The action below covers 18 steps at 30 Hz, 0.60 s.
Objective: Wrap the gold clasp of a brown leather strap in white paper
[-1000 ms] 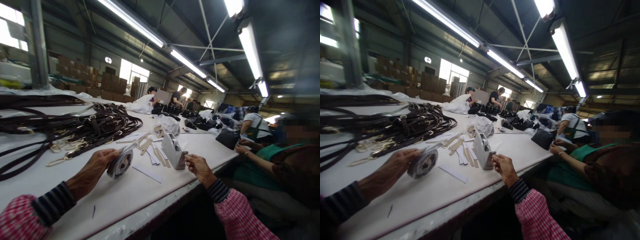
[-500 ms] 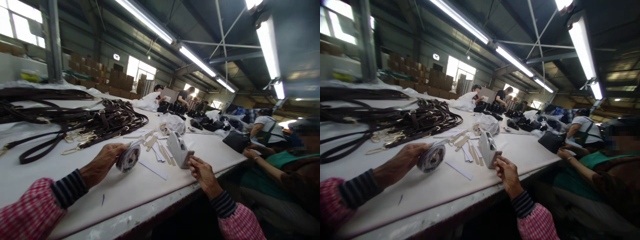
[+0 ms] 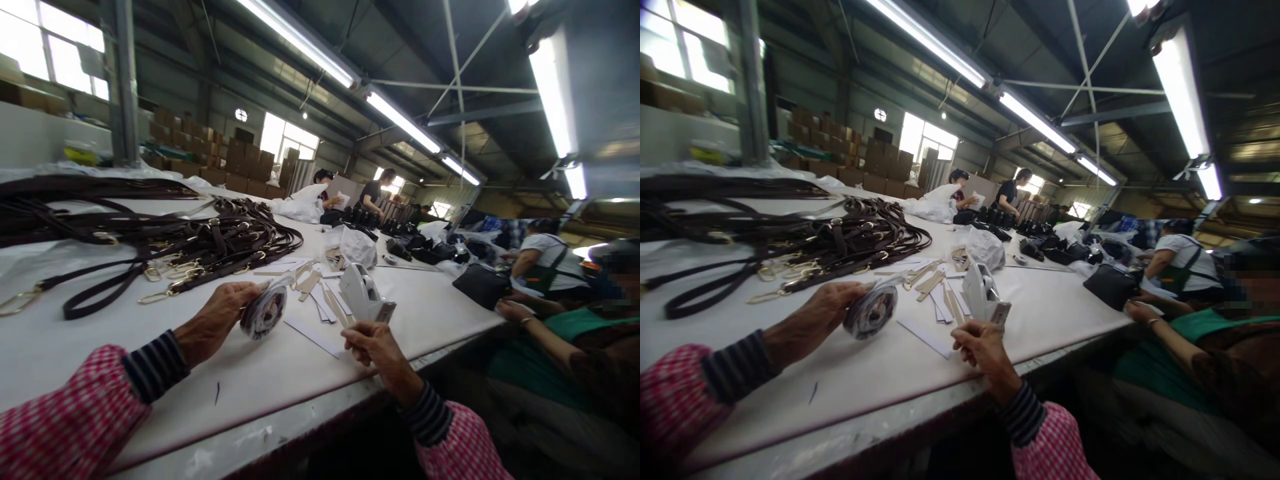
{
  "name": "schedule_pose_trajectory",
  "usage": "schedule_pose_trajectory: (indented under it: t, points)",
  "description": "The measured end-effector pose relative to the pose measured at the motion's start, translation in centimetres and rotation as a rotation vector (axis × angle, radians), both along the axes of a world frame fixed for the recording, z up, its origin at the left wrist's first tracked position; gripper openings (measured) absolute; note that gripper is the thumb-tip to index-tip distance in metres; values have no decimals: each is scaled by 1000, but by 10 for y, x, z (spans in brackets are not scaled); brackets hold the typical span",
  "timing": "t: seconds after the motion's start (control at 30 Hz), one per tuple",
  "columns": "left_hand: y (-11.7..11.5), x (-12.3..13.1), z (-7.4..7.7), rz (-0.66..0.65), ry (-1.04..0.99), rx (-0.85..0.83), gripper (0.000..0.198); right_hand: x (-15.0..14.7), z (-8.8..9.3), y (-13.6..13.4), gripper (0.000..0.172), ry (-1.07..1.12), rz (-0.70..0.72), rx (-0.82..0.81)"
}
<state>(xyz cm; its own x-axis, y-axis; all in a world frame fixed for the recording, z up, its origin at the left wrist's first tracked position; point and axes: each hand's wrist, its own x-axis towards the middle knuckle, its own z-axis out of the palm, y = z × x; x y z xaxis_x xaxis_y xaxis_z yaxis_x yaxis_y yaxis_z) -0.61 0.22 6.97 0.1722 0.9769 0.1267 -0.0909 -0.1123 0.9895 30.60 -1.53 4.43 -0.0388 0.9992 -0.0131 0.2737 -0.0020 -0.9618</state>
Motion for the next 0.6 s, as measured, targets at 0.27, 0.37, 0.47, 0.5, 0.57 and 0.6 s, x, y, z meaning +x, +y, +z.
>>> schedule_pose_trajectory:
  t: [0.27, 0.37, 0.47, 0.5, 0.57, 0.6]
  points:
    - [2, 0, 2, 5, -24, 2, 48, -64, 8, 14, 17, -1272, 308, 409]
    - [1, 1, 4, 9, -19, -1, 48, -64, 10, 17, 16, -1334, 331, 399]
    - [0, 1, 5, 14, -15, -3, 49, -64, 14, 19, 17, -1348, 346, 397]
    - [0, 1, 5, 13, -17, -2, 48, -65, 15, 19, 19, -1350, 351, 400]
    - [-1, 0, 5, 12, -22, 2, 47, -66, 16, 20, 21, -1343, 357, 408]
    - [-1, 0, 6, 14, -19, 6, 46, -67, 16, 21, 21, -1334, 356, 410]
